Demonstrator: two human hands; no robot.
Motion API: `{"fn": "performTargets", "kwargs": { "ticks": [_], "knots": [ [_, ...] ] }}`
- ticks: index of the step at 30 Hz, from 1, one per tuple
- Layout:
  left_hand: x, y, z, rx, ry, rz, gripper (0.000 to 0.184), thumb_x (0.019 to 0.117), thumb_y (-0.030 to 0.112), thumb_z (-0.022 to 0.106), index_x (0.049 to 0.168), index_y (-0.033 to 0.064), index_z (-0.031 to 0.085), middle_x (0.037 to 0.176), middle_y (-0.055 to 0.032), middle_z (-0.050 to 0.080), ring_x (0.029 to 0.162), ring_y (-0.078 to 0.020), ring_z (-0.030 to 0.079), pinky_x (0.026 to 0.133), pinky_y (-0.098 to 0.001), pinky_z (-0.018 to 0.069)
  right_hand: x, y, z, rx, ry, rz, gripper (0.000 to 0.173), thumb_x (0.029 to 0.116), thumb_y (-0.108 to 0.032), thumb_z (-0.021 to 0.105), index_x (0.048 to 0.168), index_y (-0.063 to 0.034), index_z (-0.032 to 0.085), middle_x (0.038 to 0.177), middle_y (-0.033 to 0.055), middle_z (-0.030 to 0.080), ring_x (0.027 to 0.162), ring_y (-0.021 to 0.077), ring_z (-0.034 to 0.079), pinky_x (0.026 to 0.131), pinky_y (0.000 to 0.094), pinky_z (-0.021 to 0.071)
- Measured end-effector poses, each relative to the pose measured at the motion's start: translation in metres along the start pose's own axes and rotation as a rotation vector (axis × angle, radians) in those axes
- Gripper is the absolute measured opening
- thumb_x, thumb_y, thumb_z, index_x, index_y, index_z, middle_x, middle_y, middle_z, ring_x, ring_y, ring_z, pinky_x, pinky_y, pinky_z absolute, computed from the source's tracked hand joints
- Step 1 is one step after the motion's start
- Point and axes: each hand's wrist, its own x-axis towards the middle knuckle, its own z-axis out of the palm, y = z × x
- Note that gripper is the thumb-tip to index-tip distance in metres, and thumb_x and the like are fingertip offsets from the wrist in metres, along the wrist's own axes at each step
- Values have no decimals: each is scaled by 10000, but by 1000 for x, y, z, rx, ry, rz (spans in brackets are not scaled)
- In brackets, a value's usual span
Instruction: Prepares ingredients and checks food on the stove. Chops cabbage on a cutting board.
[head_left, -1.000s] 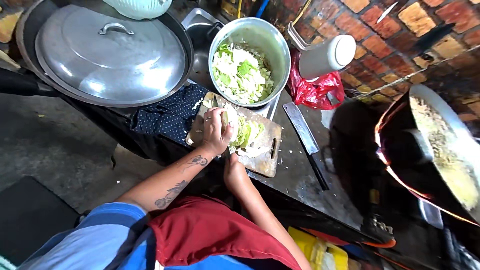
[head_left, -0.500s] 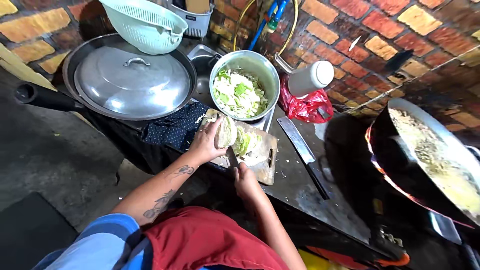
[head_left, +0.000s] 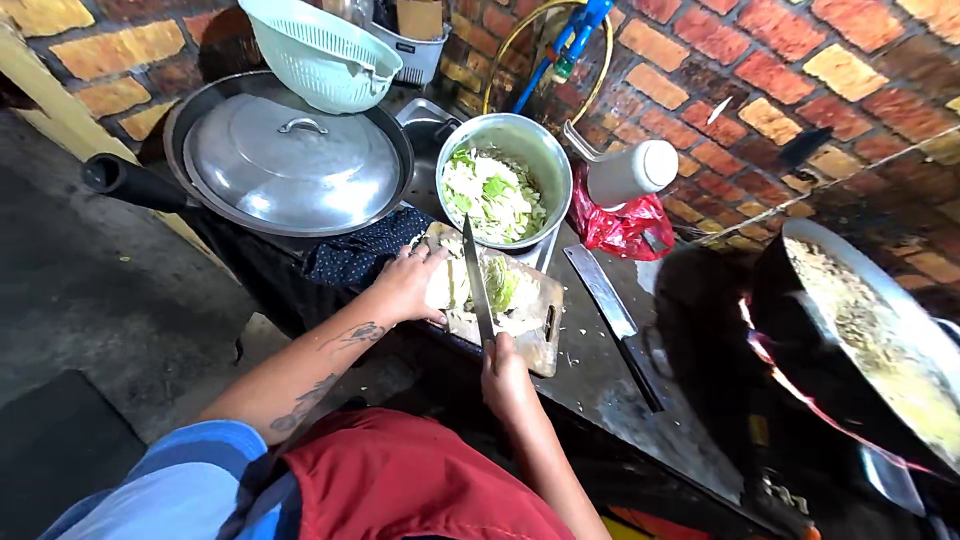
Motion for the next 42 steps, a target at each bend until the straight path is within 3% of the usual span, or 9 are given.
{"fn": "performTargets", "kwargs": {
  "ticks": [4,9,11,17,22,27,29,34,42],
  "knots": [
    [-14,-23,-2,-106,66,28,839,742,351,933,1423,27,566,1355,-217,594,1256,-402,580,1056,-570,483,-4,-12,11,-166,-120,131,282,1121,-219,352,1254,-27,509,881,171,686,855,334,725,761,507,585],
    [-15,-31,2,-217,20,37,778,815,284,887,1454,16,534,1417,-212,547,1276,-355,583,1060,-512,500,19,-23,28,-215,-187,200,323,1123,-196,330,1362,-26,465,1036,214,708,1006,365,726,854,528,583],
    [-15,-31,3,-222,13,38,792,822,287,882,1464,2,516,1430,-225,529,1277,-360,581,1062,-509,499,31,-27,24,-190,-199,188,320,1124,-201,325,1353,-24,462,1035,211,695,983,352,721,847,519,577],
    [-18,-27,1,-257,25,19,782,833,243,876,1467,-16,500,1432,-239,510,1237,-386,597,1028,-530,518,7,-32,4,-118,-59,68,267,1118,-198,357,1219,-5,511,800,142,635,700,275,682,672,452,573],
    [-12,-32,1,-252,-20,70,798,847,262,864,1482,-28,479,1446,-236,507,1275,-375,579,1063,-504,499,3,-29,27,-150,-104,113,263,1119,-185,356,1232,4,499,847,164,667,812,305,712,745,466,576],
    [-12,-34,2,-239,-31,87,809,853,285,856,1495,-16,466,1463,-225,501,1295,-365,568,1079,-495,490,35,-38,38,-177,-178,168,316,1122,-186,338,1338,-2,477,1012,207,699,983,338,721,861,496,574],
    [-14,-32,2,-221,-32,84,815,861,294,849,1500,-23,456,1465,-228,497,1290,-367,571,1073,-497,495,37,-43,27,-188,-183,163,314,1124,-207,338,1320,-13,488,988,196,689,935,325,718,831,489,574],
    [-12,-36,4,-253,-26,77,822,858,292,850,1503,-27,453,1459,-237,494,1266,-377,584,1052,-508,509,8,-42,20,-110,-32,42,257,1108,-182,372,1176,8,531,750,115,619,659,246,662,638,425,564],
    [-14,-35,3,-261,-19,84,815,851,275,861,1497,-24,463,1472,-229,490,1271,-388,578,1050,-513,509,6,-48,36,-159,-151,160,255,1121,-195,360,1234,-9,493,825,148,656,786,293,704,727,455,572]
  ]
}}
